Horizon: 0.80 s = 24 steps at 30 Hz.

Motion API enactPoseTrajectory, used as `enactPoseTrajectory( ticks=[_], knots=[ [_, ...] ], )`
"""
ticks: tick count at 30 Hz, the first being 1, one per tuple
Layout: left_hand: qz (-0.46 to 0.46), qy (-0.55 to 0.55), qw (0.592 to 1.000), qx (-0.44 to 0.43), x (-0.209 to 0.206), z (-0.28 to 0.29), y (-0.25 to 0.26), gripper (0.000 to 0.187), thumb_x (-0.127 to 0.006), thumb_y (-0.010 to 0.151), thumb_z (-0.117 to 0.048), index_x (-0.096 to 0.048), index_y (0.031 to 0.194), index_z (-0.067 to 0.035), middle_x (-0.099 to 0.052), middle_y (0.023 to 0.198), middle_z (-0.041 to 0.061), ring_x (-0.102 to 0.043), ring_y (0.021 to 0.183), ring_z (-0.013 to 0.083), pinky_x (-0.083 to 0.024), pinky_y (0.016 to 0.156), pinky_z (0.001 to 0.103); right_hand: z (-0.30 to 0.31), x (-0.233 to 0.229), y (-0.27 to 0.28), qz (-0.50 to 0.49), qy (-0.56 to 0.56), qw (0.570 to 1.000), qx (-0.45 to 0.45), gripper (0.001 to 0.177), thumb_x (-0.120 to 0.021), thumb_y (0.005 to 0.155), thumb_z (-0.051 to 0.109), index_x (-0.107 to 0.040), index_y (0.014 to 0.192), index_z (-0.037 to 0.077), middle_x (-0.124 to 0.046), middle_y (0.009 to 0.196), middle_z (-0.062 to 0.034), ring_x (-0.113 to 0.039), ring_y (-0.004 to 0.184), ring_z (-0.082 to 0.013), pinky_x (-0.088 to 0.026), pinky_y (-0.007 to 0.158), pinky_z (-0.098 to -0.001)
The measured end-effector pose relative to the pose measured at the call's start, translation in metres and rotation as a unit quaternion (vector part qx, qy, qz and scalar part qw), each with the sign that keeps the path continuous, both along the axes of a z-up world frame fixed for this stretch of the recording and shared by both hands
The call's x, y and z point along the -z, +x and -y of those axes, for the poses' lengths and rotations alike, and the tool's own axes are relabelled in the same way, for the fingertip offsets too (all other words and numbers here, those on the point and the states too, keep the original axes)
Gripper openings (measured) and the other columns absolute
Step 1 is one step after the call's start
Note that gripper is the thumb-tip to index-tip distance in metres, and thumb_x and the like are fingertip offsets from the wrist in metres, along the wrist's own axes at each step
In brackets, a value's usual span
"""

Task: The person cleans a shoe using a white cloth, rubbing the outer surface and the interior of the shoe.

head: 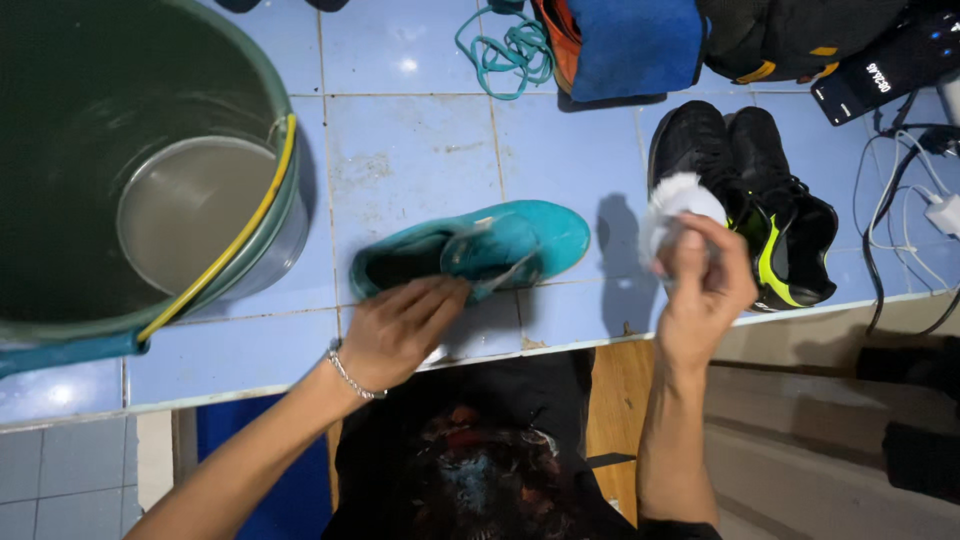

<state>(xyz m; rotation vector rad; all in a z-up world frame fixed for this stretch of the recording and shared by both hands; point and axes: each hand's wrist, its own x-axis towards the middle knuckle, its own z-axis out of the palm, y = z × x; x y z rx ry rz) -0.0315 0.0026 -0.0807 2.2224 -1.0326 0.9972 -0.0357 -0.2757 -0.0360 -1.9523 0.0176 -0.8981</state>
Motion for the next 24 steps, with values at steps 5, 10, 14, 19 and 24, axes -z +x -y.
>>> enactPoseTrajectory(
  ticks=[5, 10, 14, 19, 24],
  knots=[
    [-0.051, 0.023, 0.998, -0.009, -0.027, -0.004, -0.003, 0.019, -0.062, 0.095, -0.022, -0.069, 0.091, -0.006, -0.068, 0.085, 0.008, -0.07, 0.089, 0.026, -0.057, 0.072, 0.032, -0.024, -0.014, 0.024, -0.081, -0.057, 0.989, -0.11, 0.02, -0.06, 0.098, -0.002, -0.071, 0.114, 0.001, -0.065, 0.075, -0.013, -0.066, 0.074, -0.0252, -0.05, 0.085, -0.0375],
    [-0.086, -0.014, 0.996, -0.004, -0.059, -0.016, 0.01, 0.032, -0.052, 0.101, -0.027, -0.067, 0.082, -0.006, -0.065, 0.078, 0.008, -0.069, 0.09, 0.0324, -0.056, 0.071, 0.035, -0.045, -0.014, 0.044, -0.145, -0.217, 0.947, -0.189, 0.027, -0.079, 0.085, 0.014, -0.076, 0.111, 0.02, -0.067, 0.071, 0.0017, -0.066, 0.077, -0.0192, -0.043, 0.09, -0.0342],
    [-0.268, 0.001, 0.962, -0.049, -0.056, -0.027, 0.039, 0.028, -0.069, 0.089, -0.013, -0.063, 0.116, -0.009, -0.063, 0.11, 0.012, -0.062, 0.111, 0.0369, -0.056, 0.077, 0.047, -0.05, -0.013, 0.057, -0.195, -0.323, 0.894, -0.244, 0.016, -0.071, 0.092, 0.022, -0.073, 0.107, 0.023, -0.057, 0.081, 0.0005, -0.062, 0.077, -0.0215, -0.039, 0.087, -0.0339],
    [-0.313, 0.105, 0.941, -0.079, -0.025, -0.014, 0.062, 0.025, -0.063, 0.095, -0.028, -0.062, 0.116, -0.014, -0.065, 0.088, 0.003, -0.068, 0.089, 0.0286, -0.056, 0.072, 0.042, -0.044, -0.036, 0.07, -0.182, -0.297, 0.862, -0.369, 0.012, -0.062, 0.095, 0.014, -0.073, 0.1, 0.011, -0.06, 0.088, -0.0075, -0.062, 0.089, -0.032, -0.04, 0.083, -0.0402],
    [-0.272, 0.202, 0.925, -0.174, -0.018, -0.003, 0.068, 0.021, -0.051, 0.101, -0.034, -0.058, 0.087, -0.02, -0.057, 0.063, -0.005, -0.067, 0.06, 0.022, -0.053, 0.055, 0.033, -0.045, -0.029, 0.077, -0.17, -0.338, 0.854, -0.358, 0.007, -0.07, 0.091, 0.021, -0.068, 0.087, 0.015, -0.054, 0.078, 0.0007, -0.062, 0.084, -0.0239, -0.041, 0.082, -0.0345]
  ],
)
